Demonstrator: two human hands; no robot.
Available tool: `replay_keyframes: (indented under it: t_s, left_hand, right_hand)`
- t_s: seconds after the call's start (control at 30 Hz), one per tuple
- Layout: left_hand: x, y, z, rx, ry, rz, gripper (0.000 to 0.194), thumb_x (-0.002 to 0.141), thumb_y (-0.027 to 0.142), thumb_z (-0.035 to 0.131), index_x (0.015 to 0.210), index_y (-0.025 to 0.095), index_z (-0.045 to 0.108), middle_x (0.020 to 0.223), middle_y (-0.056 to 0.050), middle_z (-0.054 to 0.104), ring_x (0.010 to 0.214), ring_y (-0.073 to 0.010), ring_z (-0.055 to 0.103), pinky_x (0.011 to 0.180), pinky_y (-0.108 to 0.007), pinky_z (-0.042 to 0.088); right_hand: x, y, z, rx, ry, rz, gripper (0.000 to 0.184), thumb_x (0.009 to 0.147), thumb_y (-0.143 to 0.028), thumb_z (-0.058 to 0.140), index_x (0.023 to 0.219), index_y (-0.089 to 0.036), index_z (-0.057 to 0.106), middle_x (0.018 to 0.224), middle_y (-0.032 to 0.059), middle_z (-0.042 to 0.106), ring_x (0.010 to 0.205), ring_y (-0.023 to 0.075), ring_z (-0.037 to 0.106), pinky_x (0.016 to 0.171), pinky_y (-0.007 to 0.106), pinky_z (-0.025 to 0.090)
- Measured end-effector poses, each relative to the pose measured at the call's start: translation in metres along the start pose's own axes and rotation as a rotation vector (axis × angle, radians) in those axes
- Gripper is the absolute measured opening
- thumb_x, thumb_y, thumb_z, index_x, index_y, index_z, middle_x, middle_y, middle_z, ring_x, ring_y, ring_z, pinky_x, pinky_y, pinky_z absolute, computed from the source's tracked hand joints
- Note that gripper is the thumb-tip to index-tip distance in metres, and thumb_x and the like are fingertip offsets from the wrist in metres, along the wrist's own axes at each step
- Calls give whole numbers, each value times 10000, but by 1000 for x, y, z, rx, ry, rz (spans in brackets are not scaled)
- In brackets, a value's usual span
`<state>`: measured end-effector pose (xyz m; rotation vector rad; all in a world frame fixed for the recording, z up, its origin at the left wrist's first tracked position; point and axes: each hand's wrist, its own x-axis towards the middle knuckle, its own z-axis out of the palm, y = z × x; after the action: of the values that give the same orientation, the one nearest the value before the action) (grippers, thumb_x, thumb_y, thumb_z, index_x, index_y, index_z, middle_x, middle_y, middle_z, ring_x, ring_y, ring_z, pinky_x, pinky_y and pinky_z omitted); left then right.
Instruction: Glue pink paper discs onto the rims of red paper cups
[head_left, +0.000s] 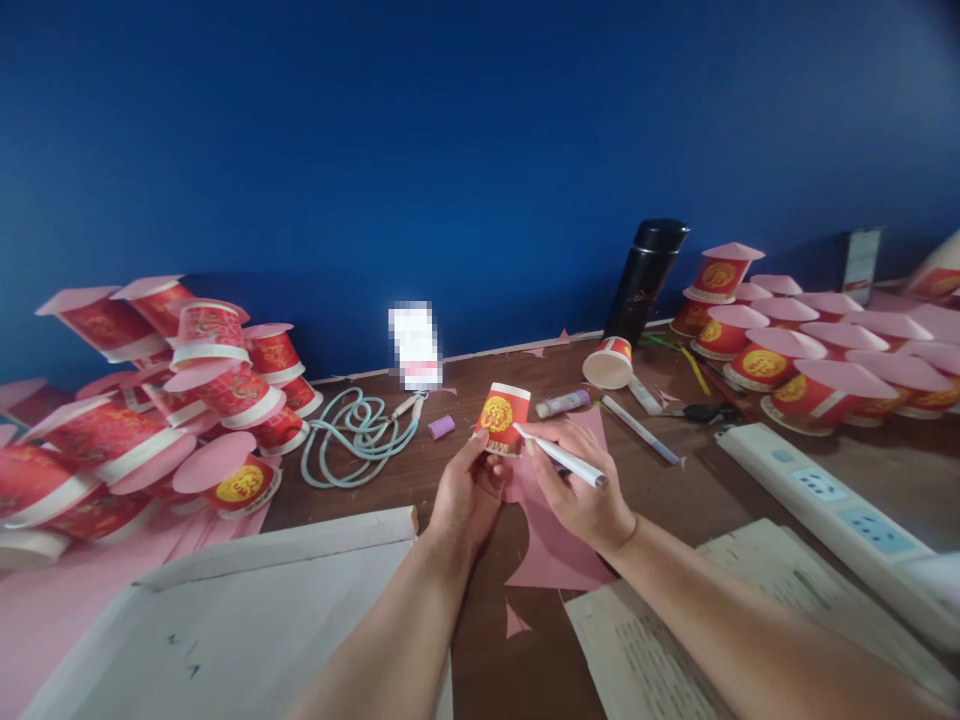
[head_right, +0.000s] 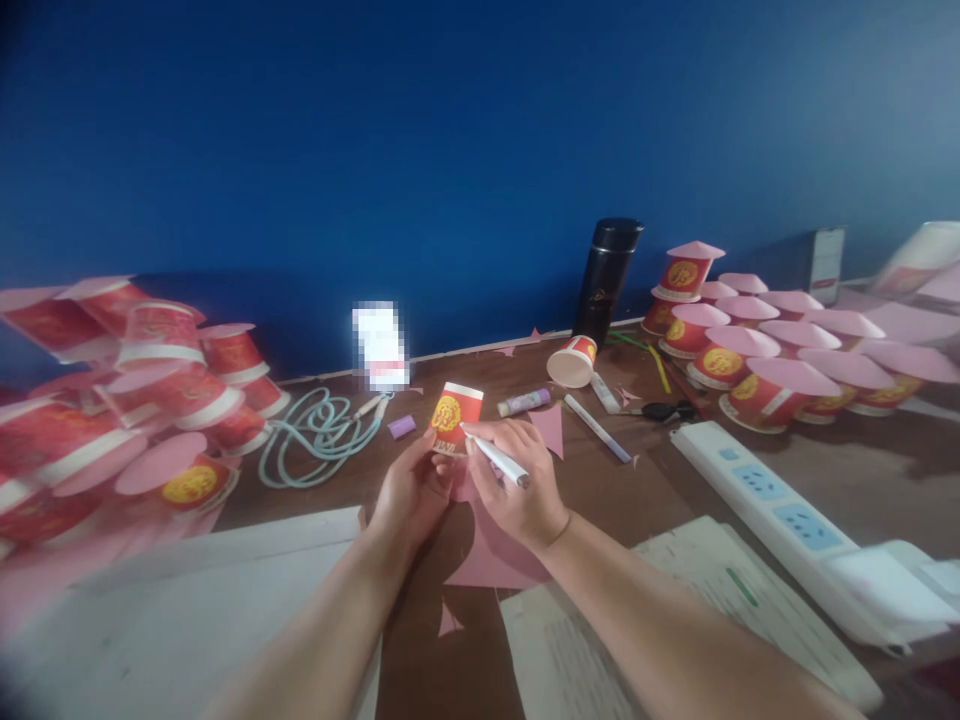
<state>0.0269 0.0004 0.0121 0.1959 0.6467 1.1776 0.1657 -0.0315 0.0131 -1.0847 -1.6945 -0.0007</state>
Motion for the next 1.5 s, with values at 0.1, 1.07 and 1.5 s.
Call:
replay_keyframes:
  t_s: [0.1, 1.07, 1.5]
  left_hand:
    - [-1, 1, 0, -9, -9, 1, 35, 820, 103, 588, 826, 71, 599, 657, -21, 588, 480, -33, 496, 458, -126, 467]
    - [1, 3, 3, -55, 55, 26, 16, 825, 98, 587, 831, 86, 594, 632, -2, 575, 451, -24, 486, 418, -112, 449]
    - [6, 6, -2, -108, -32, -22, 43, 815, 127, 605, 787, 108, 578, 624, 6, 560, 450, -19, 466, 416, -110, 442]
  right_hand:
    - [0, 1, 0, -7, 7, -6, 240, 853, -147, 556, 1076, -218, 613, 952, 49, 692, 894, 205, 630, 828, 384, 495]
    - [4, 7, -3, -30, 9, -27, 179, 866, -178, 558, 1033, -219, 607, 900, 39, 693, 835, 193, 638, 801, 377, 499]
    - [5, 14, -8, 63, 23, 130, 205, 911, -269, 510, 1087, -239, 611, 945, 59, 696, 818, 188, 674, 778, 354, 543]
